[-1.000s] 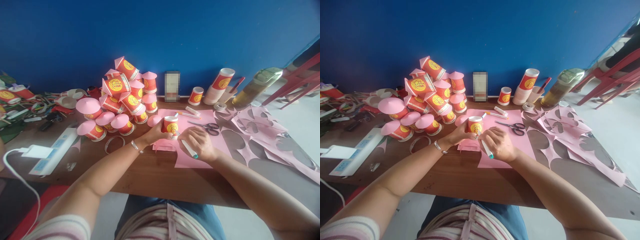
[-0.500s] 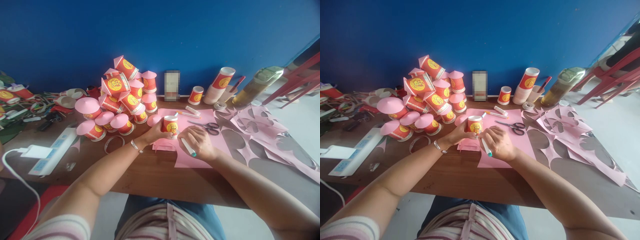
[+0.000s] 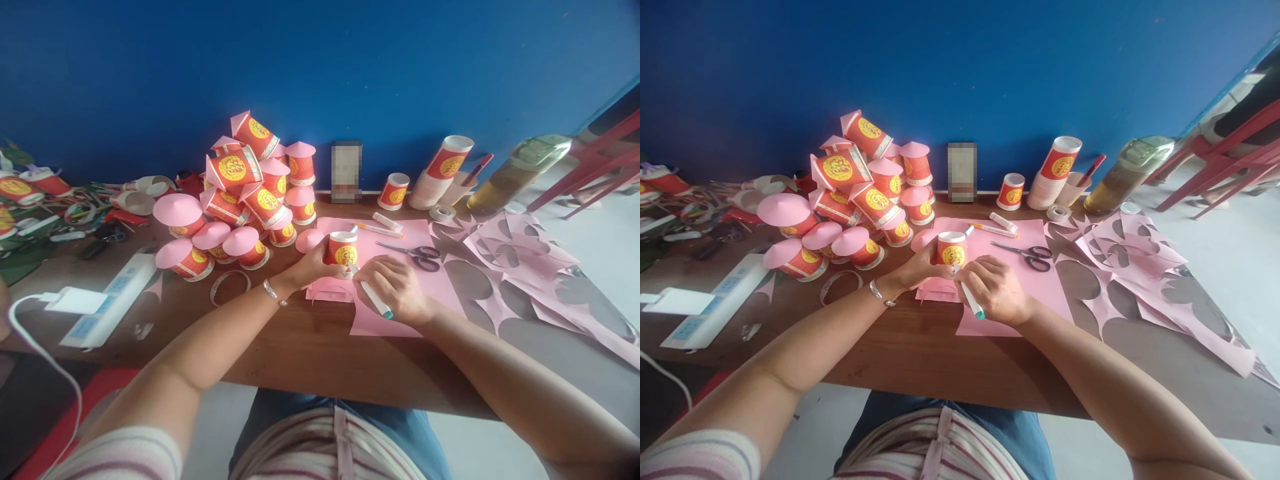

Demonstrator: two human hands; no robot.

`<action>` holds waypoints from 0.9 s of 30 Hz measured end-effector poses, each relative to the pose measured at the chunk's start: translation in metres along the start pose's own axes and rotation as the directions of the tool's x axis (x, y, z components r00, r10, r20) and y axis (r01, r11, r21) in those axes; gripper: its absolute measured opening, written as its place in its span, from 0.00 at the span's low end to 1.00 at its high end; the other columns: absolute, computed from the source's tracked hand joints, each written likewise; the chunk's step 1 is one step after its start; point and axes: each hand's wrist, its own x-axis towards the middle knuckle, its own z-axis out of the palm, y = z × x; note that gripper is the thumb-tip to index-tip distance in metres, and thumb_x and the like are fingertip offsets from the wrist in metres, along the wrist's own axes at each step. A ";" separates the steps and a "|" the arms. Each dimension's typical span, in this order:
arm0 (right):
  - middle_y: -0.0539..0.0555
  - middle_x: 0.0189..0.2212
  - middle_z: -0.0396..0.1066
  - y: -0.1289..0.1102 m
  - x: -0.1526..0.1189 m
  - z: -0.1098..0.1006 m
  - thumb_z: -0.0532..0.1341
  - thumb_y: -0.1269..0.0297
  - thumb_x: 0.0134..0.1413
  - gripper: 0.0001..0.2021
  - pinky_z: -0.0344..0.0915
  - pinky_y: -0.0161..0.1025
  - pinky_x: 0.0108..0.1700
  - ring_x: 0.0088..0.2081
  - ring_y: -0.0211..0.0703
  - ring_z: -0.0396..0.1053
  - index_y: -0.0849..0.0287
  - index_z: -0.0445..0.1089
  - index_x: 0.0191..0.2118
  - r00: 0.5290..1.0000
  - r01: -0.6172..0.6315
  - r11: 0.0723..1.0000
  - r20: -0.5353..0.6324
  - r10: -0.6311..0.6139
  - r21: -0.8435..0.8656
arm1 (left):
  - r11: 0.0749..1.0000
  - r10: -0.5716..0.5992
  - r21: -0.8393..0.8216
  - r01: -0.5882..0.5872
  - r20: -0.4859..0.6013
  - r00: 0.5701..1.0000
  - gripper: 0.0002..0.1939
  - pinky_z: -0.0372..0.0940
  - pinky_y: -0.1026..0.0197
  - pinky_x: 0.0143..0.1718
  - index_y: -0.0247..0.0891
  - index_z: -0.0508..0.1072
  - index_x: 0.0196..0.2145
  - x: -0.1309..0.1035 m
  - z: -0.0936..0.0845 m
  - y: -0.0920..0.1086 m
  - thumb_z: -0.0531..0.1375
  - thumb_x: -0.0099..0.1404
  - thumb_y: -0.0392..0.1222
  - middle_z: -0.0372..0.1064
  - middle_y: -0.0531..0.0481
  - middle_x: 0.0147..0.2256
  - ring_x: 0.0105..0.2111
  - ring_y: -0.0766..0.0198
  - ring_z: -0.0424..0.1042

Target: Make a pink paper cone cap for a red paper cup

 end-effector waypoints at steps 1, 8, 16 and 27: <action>0.50 0.28 0.74 0.000 0.000 0.000 0.60 0.78 0.60 0.08 0.70 0.39 0.34 0.28 0.39 0.71 0.57 0.67 0.42 1.000 0.000 1.000 0.002 0.000 -0.005 | 1.000 -0.007 -0.005 0.007 -0.006 1.000 0.32 0.70 0.56 0.42 0.37 0.67 0.51 0.000 0.000 -0.001 0.74 0.53 0.41 0.71 0.48 0.42 0.42 0.59 0.71; 0.50 0.28 0.74 0.002 -0.001 0.000 0.60 0.77 0.62 0.08 0.69 0.39 0.34 0.29 0.41 0.71 0.57 0.67 0.42 1.000 -0.006 1.000 0.024 0.007 -0.023 | 1.000 -0.013 -0.003 0.013 0.017 1.000 0.32 0.68 0.57 0.42 0.36 0.67 0.52 0.001 -0.002 -0.003 0.75 0.53 0.40 0.70 0.49 0.41 0.40 0.62 0.70; 0.50 0.27 0.73 0.000 0.000 0.001 0.60 0.78 0.61 0.08 0.69 0.39 0.34 0.28 0.40 0.71 0.57 0.67 0.41 1.000 -0.010 0.999 0.008 0.010 0.034 | 1.000 0.004 -0.021 -0.004 0.019 1.000 0.34 0.66 0.59 0.42 0.36 0.66 0.53 0.001 -0.001 -0.003 0.75 0.52 0.40 0.68 0.50 0.42 0.41 0.62 0.69; 0.49 0.27 0.73 -0.001 0.002 -0.001 0.61 0.78 0.60 0.09 0.71 0.39 0.36 0.28 0.40 0.71 0.57 0.67 0.41 1.000 -0.003 1.000 -0.012 0.003 0.002 | 1.000 0.001 -0.016 0.000 0.011 1.000 0.34 0.67 0.58 0.42 0.37 0.66 0.54 0.000 0.000 -0.003 0.74 0.51 0.39 0.70 0.49 0.42 0.41 0.61 0.70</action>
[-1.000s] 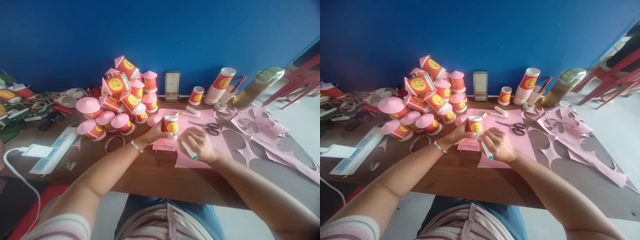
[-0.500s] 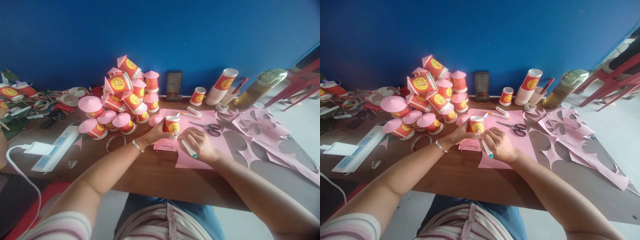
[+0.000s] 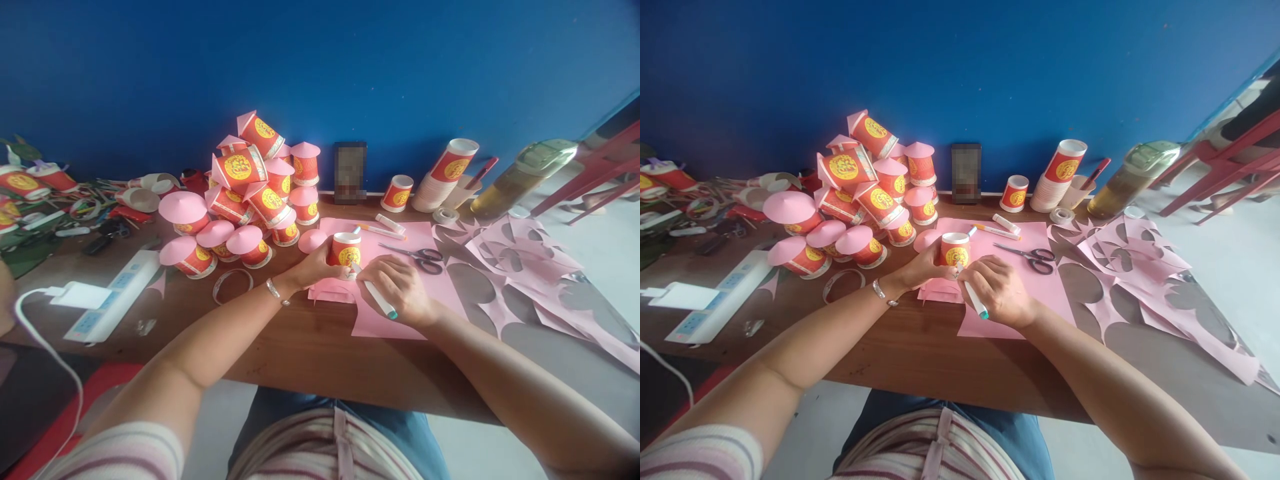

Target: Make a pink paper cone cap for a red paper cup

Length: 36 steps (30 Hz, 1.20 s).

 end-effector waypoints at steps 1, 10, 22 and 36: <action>0.50 0.27 0.73 0.000 -0.001 0.001 0.61 0.77 0.61 0.08 0.71 0.40 0.36 0.29 0.40 0.72 0.57 0.67 0.41 1.000 -0.004 1.000 0.007 0.004 0.000 | 1.000 0.005 0.011 -0.005 0.000 1.000 0.34 0.67 0.58 0.42 0.37 0.67 0.53 0.000 0.000 0.000 0.74 0.51 0.39 0.70 0.49 0.42 0.41 0.61 0.70; 0.52 0.29 0.75 0.001 -0.004 0.004 0.60 0.78 0.62 0.08 0.70 0.41 0.36 0.30 0.42 0.72 0.59 0.68 0.44 0.999 -0.016 0.999 0.048 0.014 0.039 | 0.999 0.016 0.049 -0.015 -0.012 1.000 0.35 0.68 0.58 0.43 0.37 0.66 0.54 0.000 -0.001 -0.002 0.75 0.51 0.41 0.70 0.49 0.43 0.42 0.60 0.70; 0.51 0.30 0.76 -0.003 -0.002 0.003 0.61 0.78 0.60 0.10 0.73 0.41 0.38 0.30 0.41 0.73 0.57 0.68 0.43 1.000 -0.019 0.997 0.009 0.018 0.079 | 0.983 0.026 0.186 -0.013 -0.063 0.998 0.35 0.69 0.51 0.49 0.38 0.66 0.54 -0.002 0.000 0.002 0.74 0.51 0.41 0.71 0.45 0.48 0.50 0.51 0.70; 0.53 0.32 0.76 -0.002 -0.004 0.008 0.58 0.76 0.66 0.07 0.72 0.42 0.40 0.33 0.43 0.74 0.59 0.68 0.46 0.998 -0.014 0.998 0.070 0.010 0.060 | 0.984 -0.004 0.177 0.015 -0.064 0.998 0.36 0.68 0.52 0.49 0.38 0.64 0.55 -0.002 0.002 0.002 0.73 0.50 0.40 0.71 0.45 0.48 0.50 0.52 0.70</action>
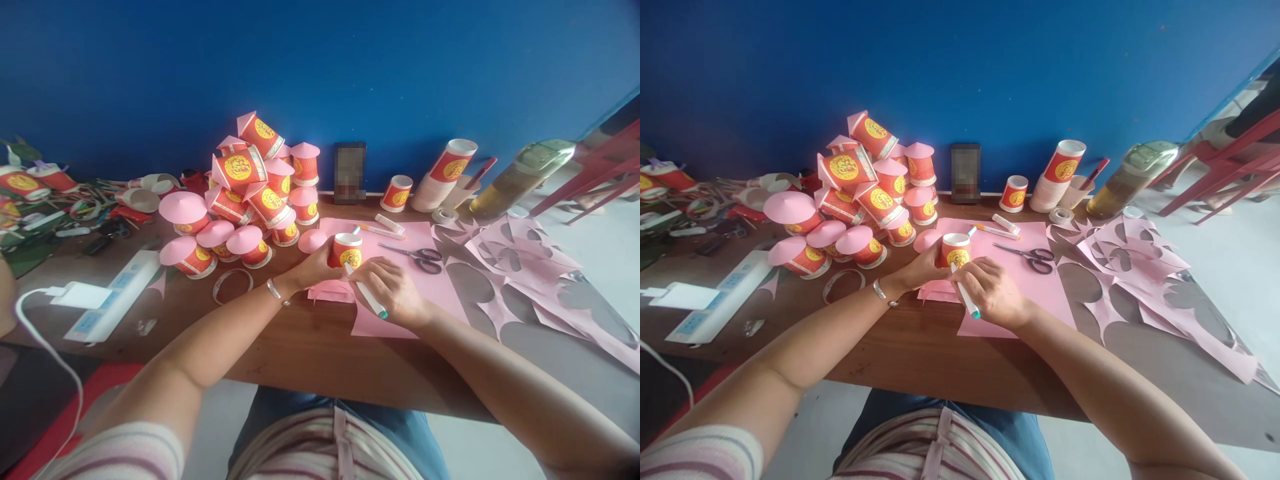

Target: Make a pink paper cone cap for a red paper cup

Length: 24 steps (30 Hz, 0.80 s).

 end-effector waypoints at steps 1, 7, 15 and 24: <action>0.53 0.32 0.76 -0.001 0.000 0.000 0.58 0.76 0.65 0.07 0.73 0.42 0.41 0.33 0.43 0.74 0.59 0.68 0.46 1.000 0.004 1.000 0.001 -0.004 0.010 | 1.000 0.006 0.018 -0.005 -0.003 1.000 0.37 0.68 0.52 0.50 0.38 0.64 0.55 0.000 0.000 0.001 0.74 0.50 0.40 0.71 0.45 0.49 0.51 0.51 0.70; 0.52 0.31 0.77 -0.002 0.003 -0.003 0.60 0.77 0.63 0.09 0.73 0.43 0.40 0.32 0.43 0.75 0.58 0.69 0.45 0.999 0.020 1.000 -0.036 -0.020 0.010 | 1.000 0.002 0.028 -0.002 0.003 1.000 0.36 0.69 0.50 0.50 0.37 0.64 0.54 0.000 0.001 0.003 0.73 0.50 0.39 0.71 0.44 0.49 0.52 0.50 0.70; 0.51 0.30 0.75 0.000 0.002 -0.006 0.60 0.77 0.61 0.09 0.72 0.43 0.39 0.32 0.43 0.74 0.57 0.70 0.45 0.998 -0.008 0.999 -0.062 0.005 -0.048 | 0.998 -0.005 0.067 0.004 0.006 1.000 0.34 0.70 0.52 0.46 0.39 0.64 0.55 -0.002 -0.001 0.002 0.72 0.53 0.40 0.71 0.46 0.47 0.48 0.53 0.71; 0.55 0.32 0.76 0.002 0.002 -0.004 0.58 0.77 0.64 0.10 0.72 0.44 0.39 0.34 0.45 0.75 0.59 0.70 0.47 1.000 0.005 1.000 -0.007 -0.005 -0.028 | 0.999 0.029 0.024 -0.030 0.030 0.999 0.35 0.69 0.51 0.49 0.38 0.65 0.55 0.001 0.000 -0.001 0.73 0.52 0.41 0.71 0.45 0.48 0.48 0.54 0.71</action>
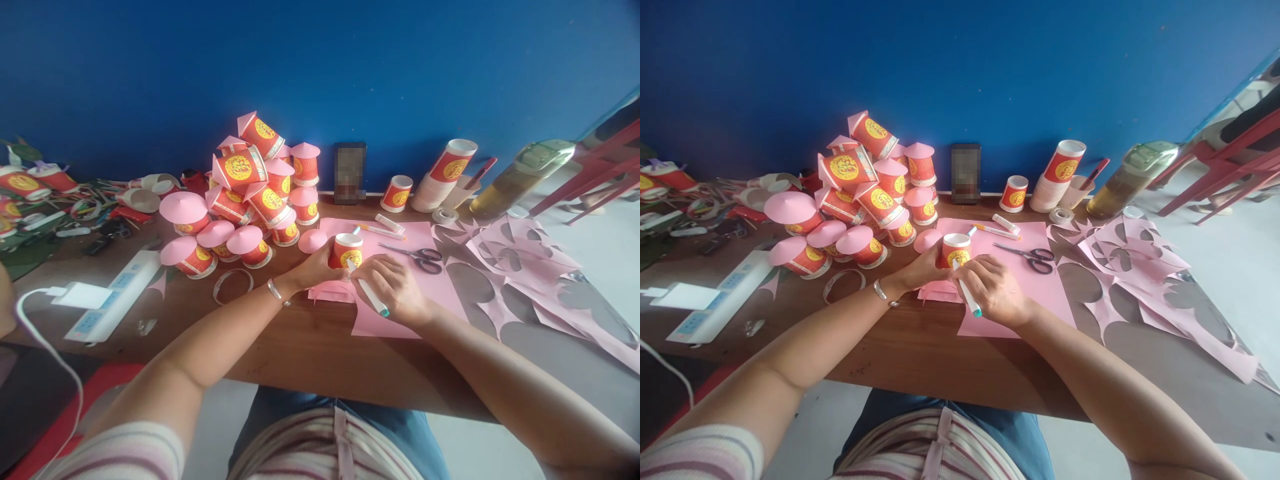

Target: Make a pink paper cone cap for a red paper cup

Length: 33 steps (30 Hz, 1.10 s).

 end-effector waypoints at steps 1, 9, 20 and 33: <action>0.55 0.32 0.76 0.000 0.000 0.000 0.58 0.77 0.64 0.10 0.72 0.44 0.40 0.34 0.45 0.75 0.59 0.70 0.48 1.000 -0.007 1.000 0.009 0.007 0.011 | 1.000 -0.003 0.006 0.003 0.003 1.000 0.35 0.69 0.51 0.49 0.38 0.65 0.54 0.000 0.000 0.001 0.73 0.52 0.41 0.71 0.44 0.49 0.49 0.53 0.71; 0.52 0.32 0.76 0.003 -0.002 -0.005 0.61 0.75 0.63 0.11 0.72 0.43 0.40 0.34 0.44 0.75 0.55 0.70 0.48 0.995 -0.043 0.998 -0.096 0.038 -0.046 | 0.996 0.047 0.070 -0.047 -0.004 0.999 0.30 0.70 0.53 0.46 0.38 0.68 0.51 -0.001 0.002 0.004 0.73 0.53 0.40 0.72 0.46 0.45 0.47 0.53 0.72; 0.55 0.36 0.76 0.025 -0.021 0.008 0.57 0.73 0.67 0.09 0.68 0.38 0.33 0.33 0.44 0.75 0.57 0.70 0.49 0.948 -0.313 0.945 -0.081 0.307 -0.090 | 0.941 -0.029 -0.335 0.042 0.045 0.999 0.38 0.72 0.47 0.52 0.40 0.66 0.59 0.004 -0.008 -0.013 0.75 0.54 0.42 0.73 0.43 0.50 0.50 0.53 0.75; 0.55 0.41 0.77 0.015 -0.027 0.028 0.60 0.70 0.59 0.16 0.73 0.42 0.41 0.39 0.46 0.76 0.54 0.68 0.52 0.783 -0.622 0.770 0.112 0.612 0.144 | 0.946 0.083 -0.318 -0.055 0.075 0.994 0.31 0.69 0.49 0.54 0.37 0.70 0.55 0.003 -0.008 -0.009 0.73 0.56 0.43 0.74 0.41 0.49 0.51 0.50 0.75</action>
